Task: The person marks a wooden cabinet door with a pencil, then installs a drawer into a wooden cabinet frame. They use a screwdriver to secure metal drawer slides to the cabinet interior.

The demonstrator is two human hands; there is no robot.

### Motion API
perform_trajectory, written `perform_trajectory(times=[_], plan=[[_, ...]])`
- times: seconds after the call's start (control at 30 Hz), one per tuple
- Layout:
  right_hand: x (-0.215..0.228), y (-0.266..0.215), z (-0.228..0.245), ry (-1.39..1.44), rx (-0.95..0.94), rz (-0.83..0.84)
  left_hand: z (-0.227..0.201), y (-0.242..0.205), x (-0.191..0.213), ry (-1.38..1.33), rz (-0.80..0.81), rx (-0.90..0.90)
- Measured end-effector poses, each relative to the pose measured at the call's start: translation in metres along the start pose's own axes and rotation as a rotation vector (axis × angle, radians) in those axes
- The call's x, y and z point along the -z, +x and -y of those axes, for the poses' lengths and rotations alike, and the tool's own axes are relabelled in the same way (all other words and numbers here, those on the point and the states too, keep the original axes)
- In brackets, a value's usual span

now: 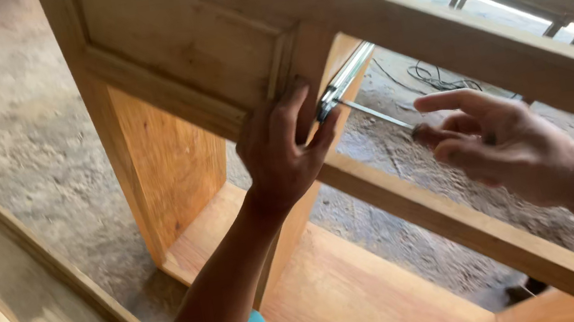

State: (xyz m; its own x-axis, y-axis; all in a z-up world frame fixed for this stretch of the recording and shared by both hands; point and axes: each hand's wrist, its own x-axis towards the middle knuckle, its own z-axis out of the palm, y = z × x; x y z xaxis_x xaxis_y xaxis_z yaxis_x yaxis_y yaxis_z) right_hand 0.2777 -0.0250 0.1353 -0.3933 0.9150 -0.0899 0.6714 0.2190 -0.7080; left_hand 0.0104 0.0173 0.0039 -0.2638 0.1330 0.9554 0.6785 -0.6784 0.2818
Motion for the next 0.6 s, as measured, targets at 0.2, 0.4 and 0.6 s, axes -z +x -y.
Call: perform_trajectory(times=[0.2, 0.4, 0.6], plan=[[-0.036, -0.008, -0.014, -1.097, 0.994, -0.495, 0.0, -0.002, 0.007, 0.025, 0.041, -0.015], [-0.011, 0.011, 0.026, 0.274, -0.039, -0.029, 0.003, -0.005, 0.005, 0.062, 0.032, -0.007], [-0.001, 0.011, -0.015, -0.27, -0.094, -0.092, 0.013, 0.008, 0.001, -0.024, 0.03, -0.074]])
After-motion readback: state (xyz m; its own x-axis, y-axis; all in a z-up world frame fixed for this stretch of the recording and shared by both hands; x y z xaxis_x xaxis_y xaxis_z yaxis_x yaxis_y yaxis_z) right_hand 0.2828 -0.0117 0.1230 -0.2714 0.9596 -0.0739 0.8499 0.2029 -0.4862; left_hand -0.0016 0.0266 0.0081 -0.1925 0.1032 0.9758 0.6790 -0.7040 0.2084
